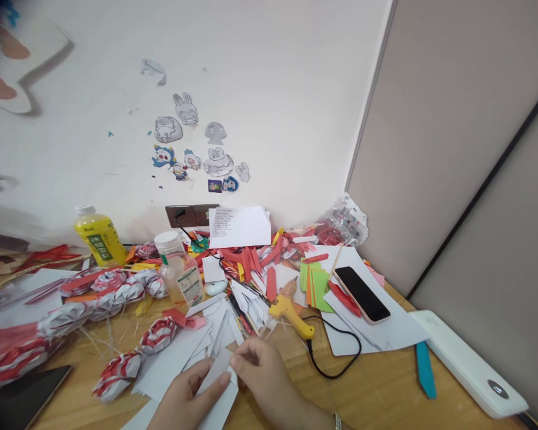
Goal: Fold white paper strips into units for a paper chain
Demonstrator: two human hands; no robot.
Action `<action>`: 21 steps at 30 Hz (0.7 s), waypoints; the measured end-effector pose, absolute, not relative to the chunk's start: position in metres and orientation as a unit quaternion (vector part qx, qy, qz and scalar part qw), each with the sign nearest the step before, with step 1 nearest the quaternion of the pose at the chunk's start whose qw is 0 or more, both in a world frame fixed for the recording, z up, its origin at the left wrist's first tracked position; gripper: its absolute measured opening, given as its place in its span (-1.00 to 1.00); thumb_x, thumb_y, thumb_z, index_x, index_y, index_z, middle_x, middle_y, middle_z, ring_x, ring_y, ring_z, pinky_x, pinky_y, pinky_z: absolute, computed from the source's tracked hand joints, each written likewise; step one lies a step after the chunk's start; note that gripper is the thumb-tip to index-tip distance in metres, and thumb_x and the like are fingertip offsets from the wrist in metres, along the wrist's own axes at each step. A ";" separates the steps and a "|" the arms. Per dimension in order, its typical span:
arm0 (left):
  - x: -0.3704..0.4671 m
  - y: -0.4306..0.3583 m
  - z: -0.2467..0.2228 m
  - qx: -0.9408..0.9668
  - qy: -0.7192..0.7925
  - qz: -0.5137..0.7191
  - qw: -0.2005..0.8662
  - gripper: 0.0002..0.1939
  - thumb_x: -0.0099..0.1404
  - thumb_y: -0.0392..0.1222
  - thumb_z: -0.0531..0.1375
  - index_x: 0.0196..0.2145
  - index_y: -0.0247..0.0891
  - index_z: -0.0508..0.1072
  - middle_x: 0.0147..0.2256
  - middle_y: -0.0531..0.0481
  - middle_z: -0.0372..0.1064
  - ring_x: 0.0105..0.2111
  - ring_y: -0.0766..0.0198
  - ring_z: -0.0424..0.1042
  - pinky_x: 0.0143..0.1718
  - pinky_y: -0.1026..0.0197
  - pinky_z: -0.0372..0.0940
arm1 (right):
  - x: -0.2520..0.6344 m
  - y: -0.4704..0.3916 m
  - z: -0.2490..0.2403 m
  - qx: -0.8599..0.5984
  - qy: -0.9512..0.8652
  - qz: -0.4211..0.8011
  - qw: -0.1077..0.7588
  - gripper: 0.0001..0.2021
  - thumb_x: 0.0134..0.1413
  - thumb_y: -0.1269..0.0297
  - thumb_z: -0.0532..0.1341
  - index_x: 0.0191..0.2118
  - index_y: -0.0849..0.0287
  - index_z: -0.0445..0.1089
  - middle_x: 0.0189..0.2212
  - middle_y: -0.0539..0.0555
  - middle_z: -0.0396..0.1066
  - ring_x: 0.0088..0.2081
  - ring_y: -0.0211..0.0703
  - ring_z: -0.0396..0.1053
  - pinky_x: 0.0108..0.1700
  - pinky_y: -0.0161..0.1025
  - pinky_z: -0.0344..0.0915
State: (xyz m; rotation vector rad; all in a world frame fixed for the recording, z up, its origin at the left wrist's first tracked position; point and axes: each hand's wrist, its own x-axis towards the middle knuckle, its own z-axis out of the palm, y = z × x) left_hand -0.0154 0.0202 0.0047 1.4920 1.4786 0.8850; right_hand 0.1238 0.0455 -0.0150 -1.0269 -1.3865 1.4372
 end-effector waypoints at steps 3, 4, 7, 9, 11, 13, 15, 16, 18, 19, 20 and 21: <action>-0.016 0.021 0.001 0.589 0.586 0.355 0.427 -0.73 0.05 -0.02 0.11 -0.53 -0.27 0.48 -0.52 0.05 0.48 -0.44 0.16 0.39 -0.39 0.26 0.26 | 0.124 0.045 -0.014 -0.409 -0.559 0.582 0.426 -0.85 -0.10 0.28 0.15 -0.53 0.25 0.24 -0.67 -0.08 0.19 -0.60 -0.32 0.17 -0.54 -0.38 0.11; -0.017 0.022 -0.001 0.588 0.591 0.355 0.423 -0.72 0.05 -0.02 0.11 -0.54 -0.27 0.47 -0.53 0.04 0.47 -0.44 0.16 0.39 -0.39 0.26 0.26 | 0.125 0.045 -0.014 -0.404 -0.561 0.587 0.421 -0.86 -0.10 0.28 0.15 -0.52 0.25 0.24 -0.67 -0.08 0.19 -0.61 -0.32 0.17 -0.54 -0.38 0.11; -0.017 0.023 -0.005 0.584 0.611 0.361 0.395 -0.70 0.04 0.02 0.10 -0.57 -0.26 0.45 -0.57 0.05 0.44 -0.45 0.15 0.38 -0.43 0.26 0.26 | 0.126 0.047 -0.015 -0.385 -0.575 0.596 0.407 -0.89 -0.13 0.31 0.17 -0.49 0.25 0.26 -0.64 -0.07 0.22 -0.58 -0.31 0.20 -0.50 -0.36 0.14; -0.018 0.022 -0.003 0.583 0.616 0.371 0.379 -0.71 0.04 0.02 0.11 -0.59 -0.26 0.43 -0.58 0.05 0.44 -0.45 0.15 0.39 -0.43 0.27 0.27 | 0.126 0.048 -0.017 -0.385 -0.581 0.594 0.402 -0.90 -0.16 0.35 0.19 -0.48 0.25 0.26 -0.61 -0.06 0.23 -0.54 -0.31 0.21 -0.48 -0.36 0.15; -0.018 0.021 0.001 0.585 0.613 0.377 0.373 -0.72 0.04 0.01 0.12 -0.59 -0.25 0.44 -0.57 0.04 0.46 -0.44 0.15 0.39 -0.40 0.26 0.28 | 0.125 0.049 -0.017 -0.392 -0.580 0.591 0.401 -0.91 -0.17 0.36 0.19 -0.48 0.25 0.26 -0.60 -0.06 0.23 -0.53 -0.31 0.21 -0.47 -0.36 0.15; -0.017 0.020 0.006 0.589 0.614 0.373 0.371 -0.72 0.05 0.00 0.12 -0.60 -0.25 0.44 -0.56 0.05 0.47 -0.45 0.15 0.39 -0.40 0.26 0.28 | 0.125 0.048 -0.017 -0.396 -0.578 0.590 0.401 -0.89 -0.18 0.35 0.20 -0.49 0.25 0.25 -0.61 -0.07 0.21 -0.54 -0.32 0.19 -0.47 -0.36 0.14; -0.017 0.019 0.008 0.590 0.612 0.370 0.375 -0.72 0.04 0.01 0.12 -0.60 -0.25 0.45 -0.55 0.05 0.49 -0.44 0.15 0.40 -0.40 0.27 0.28 | 0.124 0.048 -0.016 -0.394 -0.575 0.592 0.404 -0.87 -0.19 0.32 0.21 -0.50 0.25 0.25 -0.63 -0.08 0.20 -0.56 -0.32 0.18 -0.49 -0.37 0.13; -0.017 0.019 0.008 0.589 0.609 0.371 0.379 -0.72 0.04 0.01 0.12 -0.59 -0.25 0.45 -0.55 0.05 0.49 -0.45 0.15 0.40 -0.40 0.27 0.28 | 0.124 0.048 -0.015 -0.391 -0.572 0.595 0.407 -0.86 -0.20 0.31 0.21 -0.50 0.24 0.24 -0.63 -0.09 0.19 -0.56 -0.33 0.18 -0.50 -0.37 0.13; -0.018 0.019 0.007 0.587 0.599 0.373 0.397 -0.71 0.06 0.01 0.12 -0.56 -0.26 0.45 -0.54 0.04 0.48 -0.44 0.15 0.40 -0.40 0.27 0.28 | 0.124 0.048 -0.013 -0.383 -0.563 0.605 0.412 -0.83 -0.21 0.26 0.22 -0.51 0.23 0.23 -0.65 -0.10 0.18 -0.58 -0.34 0.18 -0.51 -0.38 0.12; -0.018 0.019 0.006 0.586 0.591 0.374 0.409 -0.70 0.07 0.01 0.11 -0.54 -0.27 0.45 -0.53 0.03 0.48 -0.43 0.15 0.40 -0.39 0.26 0.29 | 0.124 0.048 -0.012 -0.378 -0.559 0.611 0.414 -0.81 -0.21 0.24 0.23 -0.51 0.23 0.24 -0.65 -0.10 0.18 -0.59 -0.35 0.17 -0.52 -0.38 0.12; -0.019 0.020 0.005 0.585 0.583 0.376 0.420 -0.70 0.08 0.01 0.10 -0.52 -0.28 0.45 -0.53 0.02 0.48 -0.42 0.14 0.40 -0.38 0.25 0.29 | 0.125 0.048 -0.012 -0.374 -0.555 0.618 0.413 -0.80 -0.22 0.22 0.24 -0.50 0.23 0.24 -0.65 -0.10 0.19 -0.60 -0.35 0.16 -0.53 -0.38 0.11; -0.019 0.021 0.003 0.586 0.574 0.377 0.430 -0.70 0.09 0.01 0.10 -0.50 -0.29 0.45 -0.52 0.01 0.48 -0.41 0.13 0.40 -0.37 0.24 0.28 | 0.125 0.049 -0.012 -0.371 -0.553 0.622 0.411 -0.78 -0.23 0.21 0.24 -0.50 0.23 0.24 -0.65 -0.10 0.19 -0.61 -0.36 0.16 -0.53 -0.38 0.10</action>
